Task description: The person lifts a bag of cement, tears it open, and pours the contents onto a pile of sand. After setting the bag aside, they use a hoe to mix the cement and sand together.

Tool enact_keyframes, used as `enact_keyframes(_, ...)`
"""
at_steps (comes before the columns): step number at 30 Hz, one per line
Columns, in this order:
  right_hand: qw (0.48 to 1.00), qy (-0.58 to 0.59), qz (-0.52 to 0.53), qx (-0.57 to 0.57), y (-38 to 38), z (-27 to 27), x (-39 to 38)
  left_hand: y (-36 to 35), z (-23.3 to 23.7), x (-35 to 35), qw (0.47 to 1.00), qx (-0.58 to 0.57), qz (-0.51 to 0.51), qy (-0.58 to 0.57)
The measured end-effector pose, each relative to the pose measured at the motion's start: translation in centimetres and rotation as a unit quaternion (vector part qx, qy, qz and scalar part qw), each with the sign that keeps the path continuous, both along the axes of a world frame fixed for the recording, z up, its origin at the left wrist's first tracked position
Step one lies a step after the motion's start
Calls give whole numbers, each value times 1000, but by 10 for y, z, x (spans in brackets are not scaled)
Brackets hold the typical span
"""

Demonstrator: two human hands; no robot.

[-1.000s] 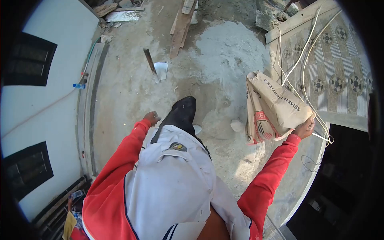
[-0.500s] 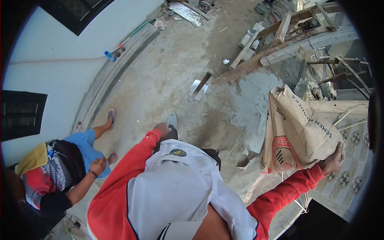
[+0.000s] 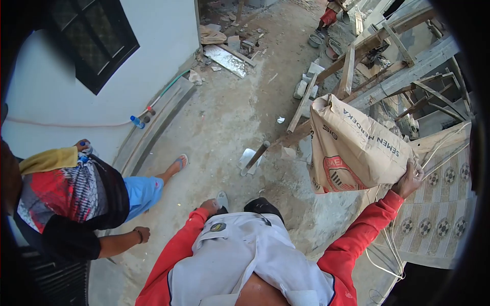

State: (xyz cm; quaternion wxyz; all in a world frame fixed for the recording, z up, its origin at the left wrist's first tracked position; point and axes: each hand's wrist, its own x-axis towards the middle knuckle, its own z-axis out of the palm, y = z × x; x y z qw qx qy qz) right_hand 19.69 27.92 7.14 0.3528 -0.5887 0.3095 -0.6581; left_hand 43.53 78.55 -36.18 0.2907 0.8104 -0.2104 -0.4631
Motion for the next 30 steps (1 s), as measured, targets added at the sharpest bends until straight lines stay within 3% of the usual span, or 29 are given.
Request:
enact_keyframes(1,1000,-2,-1,11,2,-10,3,0,-3,-3,998,22,-40,-38)
enact_keyframes(4,999,-5,-17,35,10,-35,8,-4,3,-7,998,66,11,-14)
enact_keyframes(6,995,-79,-4,56,7,-54,9,-6,8,-10,996,74,40,-24)
enact_keyframes(8,996,-82,-5,35,-4,-69,-1,-6,7,-15,995,80,20,-55)
enact_keyframes(12,994,-74,-12,79,-4,-87,-10,-9,24,-25,995,62,16,-75)
enact_keyframes(13,992,-81,-13,96,-6,-91,-10,-10,33,-28,996,-19,87,-17)
enact_keyframes(14,992,-94,-6,88,-7,-91,-8,-17,49,-27,981,-104,156,40)
enact_keyframes(15,991,-93,-7,97,-5,-93,-8,-25,74,-23,969,-179,170,22)
enact_keyframes(18,991,-67,4,112,2,-87,-15,-61,220,-1,916,-305,244,-93)
enact_keyframes(20,992,-86,25,86,-1,-101,-16,-57,322,19,857,-378,246,-249)
enact_keyframes(23,987,-104,-29,123,8,-94,-11,-37,455,38,711,-490,206,-461)
enact_keyframes(27,992,-82,-76,56,4,-105,-9,3,541,36,531,-533,155,-640)
enact_keyframes(29,990,-42,-130,18,30,-93,-10,30,569,37,466,-536,52,-702)
enact_keyframes(30,989,-43,-137,-19,31,-93,-9,37,581,38,408,-536,39,-738)
